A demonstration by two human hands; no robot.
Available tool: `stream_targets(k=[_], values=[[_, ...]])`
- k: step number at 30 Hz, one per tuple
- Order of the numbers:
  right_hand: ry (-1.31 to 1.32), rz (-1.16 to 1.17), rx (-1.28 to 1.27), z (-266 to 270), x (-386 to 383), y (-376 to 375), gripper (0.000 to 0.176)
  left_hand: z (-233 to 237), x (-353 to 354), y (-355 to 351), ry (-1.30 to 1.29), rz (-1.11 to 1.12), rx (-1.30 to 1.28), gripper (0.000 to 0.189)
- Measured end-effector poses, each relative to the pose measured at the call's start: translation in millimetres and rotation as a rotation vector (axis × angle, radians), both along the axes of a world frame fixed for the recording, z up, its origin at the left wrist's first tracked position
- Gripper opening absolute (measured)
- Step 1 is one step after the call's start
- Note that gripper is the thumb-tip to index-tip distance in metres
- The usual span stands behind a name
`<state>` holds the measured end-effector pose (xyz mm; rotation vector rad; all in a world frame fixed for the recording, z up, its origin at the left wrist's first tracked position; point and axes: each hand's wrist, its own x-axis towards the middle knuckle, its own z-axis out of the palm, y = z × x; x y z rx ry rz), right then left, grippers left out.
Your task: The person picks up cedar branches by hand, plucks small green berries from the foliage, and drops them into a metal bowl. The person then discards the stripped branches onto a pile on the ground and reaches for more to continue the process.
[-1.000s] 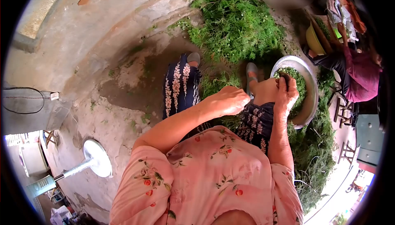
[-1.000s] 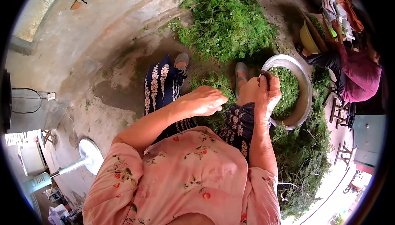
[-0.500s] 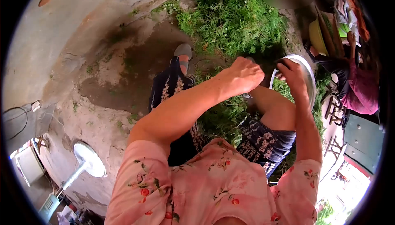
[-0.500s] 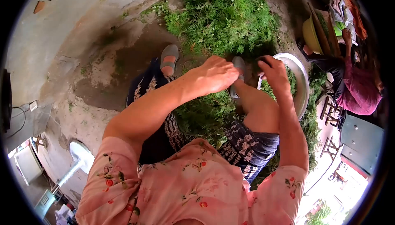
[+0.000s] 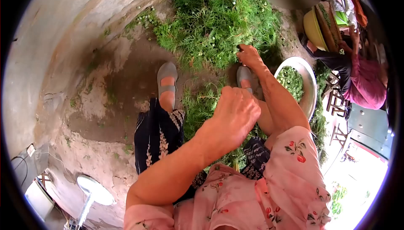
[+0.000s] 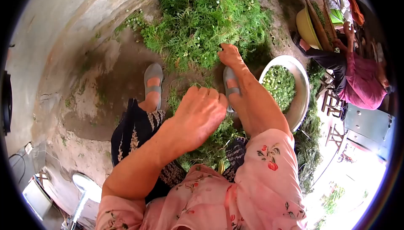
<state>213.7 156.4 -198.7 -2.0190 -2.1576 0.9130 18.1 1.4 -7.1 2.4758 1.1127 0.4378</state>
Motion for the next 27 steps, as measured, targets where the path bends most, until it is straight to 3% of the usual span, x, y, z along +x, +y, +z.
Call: stream_targets(k=[2,4,5,8,11,14,16,18,22,24,25,27], values=[[0.017,-0.070,0.135,-10.7,0.4,15.9,0.035,-2.4,-1.9,0.7,-0.022,0.040,0.127,0.016],[0.016,-0.108,0.316,-27.6,4.0,38.9,0.052,6.4,-1.3,8.8,0.059,0.012,0.024,0.016],[0.190,-0.256,0.245,-41.9,6.4,53.5,0.055,9.0,-0.7,12.1,0.135,-0.018,-0.082,0.017],[0.291,-0.258,0.281,-45.4,-1.8,81.9,0.054,11.6,-1.9,17.7,0.122,-0.016,-0.131,0.023],[0.277,-0.288,0.259,-53.1,-15.3,89.6,0.048,10.6,1.6,19.9,0.142,-0.016,-0.187,0.027],[-0.041,-0.044,0.001,-52.5,-34.5,71.1,0.037,7.7,5.5,19.7,0.172,-0.020,-0.197,0.028],[-0.130,0.034,0.067,-78.2,-44.0,48.0,0.046,7.4,6.8,19.8,0.183,-0.031,-0.192,0.028],[-0.152,0.169,0.202,-104.6,-44.2,22.2,0.041,9.3,8.7,20.6,0.196,-0.056,-0.240,0.028],[-0.112,0.188,0.029,-81.8,-52.3,-17.5,0.041,13.3,6.4,21.1,0.217,-0.119,-0.199,0.027],[-0.115,0.396,0.101,-85.4,-52.0,-27.2,0.034,11.2,6.4,19.2,0.139,-0.085,-0.191,0.027],[-0.118,0.392,0.107,-69.3,-55.7,-20.8,0.034,11.4,6.1,19.6,0.139,-0.089,-0.184,0.027],[0.123,0.188,0.181,-35.1,-58.9,-5.2,0.021,10.8,6.2,20.2,0.166,-0.099,-0.145,0.027]])
